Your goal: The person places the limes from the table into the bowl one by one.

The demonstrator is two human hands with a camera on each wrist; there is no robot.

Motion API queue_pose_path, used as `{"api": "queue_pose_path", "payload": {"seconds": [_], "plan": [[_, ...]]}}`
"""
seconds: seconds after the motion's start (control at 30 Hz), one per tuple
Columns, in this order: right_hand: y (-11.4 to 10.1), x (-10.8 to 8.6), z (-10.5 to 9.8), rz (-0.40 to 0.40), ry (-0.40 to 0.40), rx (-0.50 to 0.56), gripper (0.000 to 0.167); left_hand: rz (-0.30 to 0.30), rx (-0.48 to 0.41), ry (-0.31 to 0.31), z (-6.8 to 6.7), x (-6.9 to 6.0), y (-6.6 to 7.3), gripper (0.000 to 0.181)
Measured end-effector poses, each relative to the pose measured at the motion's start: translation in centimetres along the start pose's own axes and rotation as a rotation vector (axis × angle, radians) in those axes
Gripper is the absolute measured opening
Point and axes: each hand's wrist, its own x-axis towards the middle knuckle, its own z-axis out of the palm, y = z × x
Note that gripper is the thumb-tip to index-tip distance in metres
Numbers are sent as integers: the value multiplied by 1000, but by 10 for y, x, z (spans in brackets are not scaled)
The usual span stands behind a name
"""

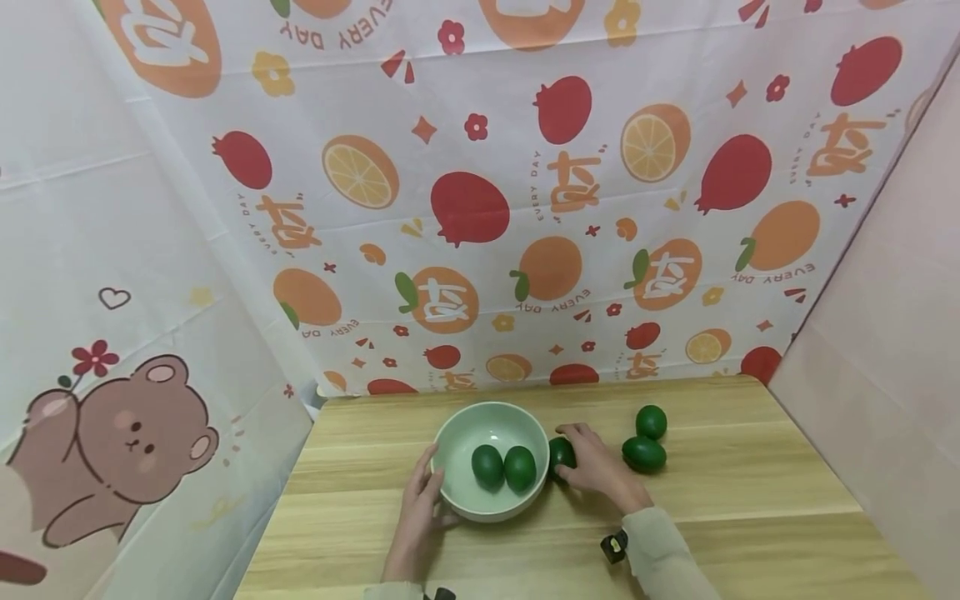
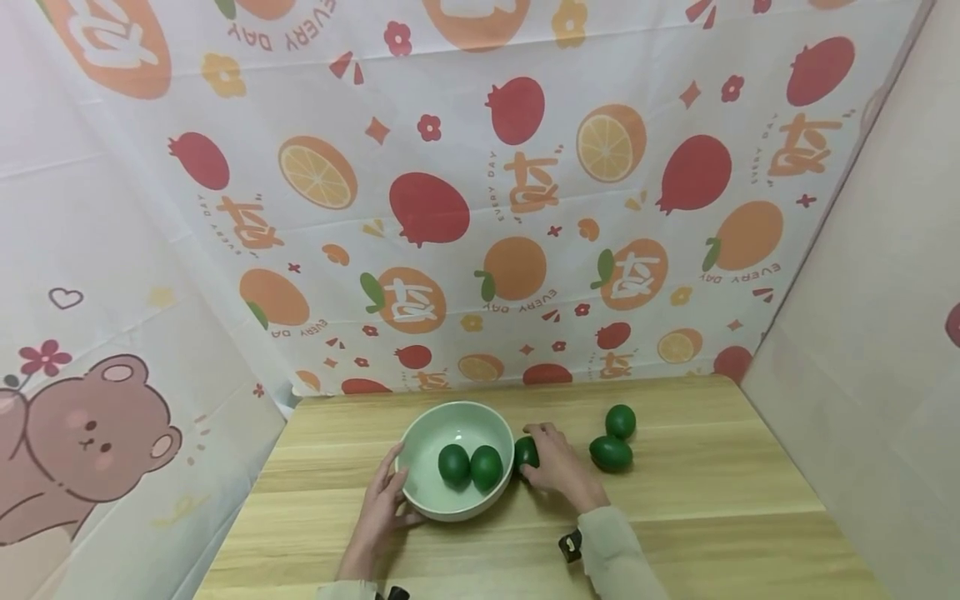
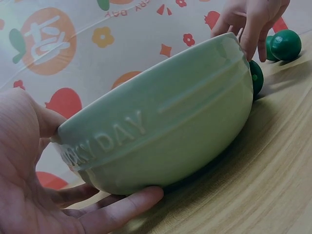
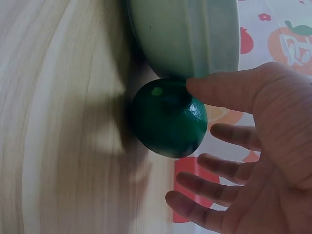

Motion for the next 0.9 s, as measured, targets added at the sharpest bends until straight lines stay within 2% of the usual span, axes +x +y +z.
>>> {"api": "queue_pose_path", "payload": {"seconds": [0.47, 0.9], "plan": [[-1, 4, 9, 6, -30, 0, 65, -10, -2, 6, 1, 1, 1, 57], [-3, 4, 18, -9, -10, 12, 58, 0, 22, 1, 2, 0, 6, 55]]}}
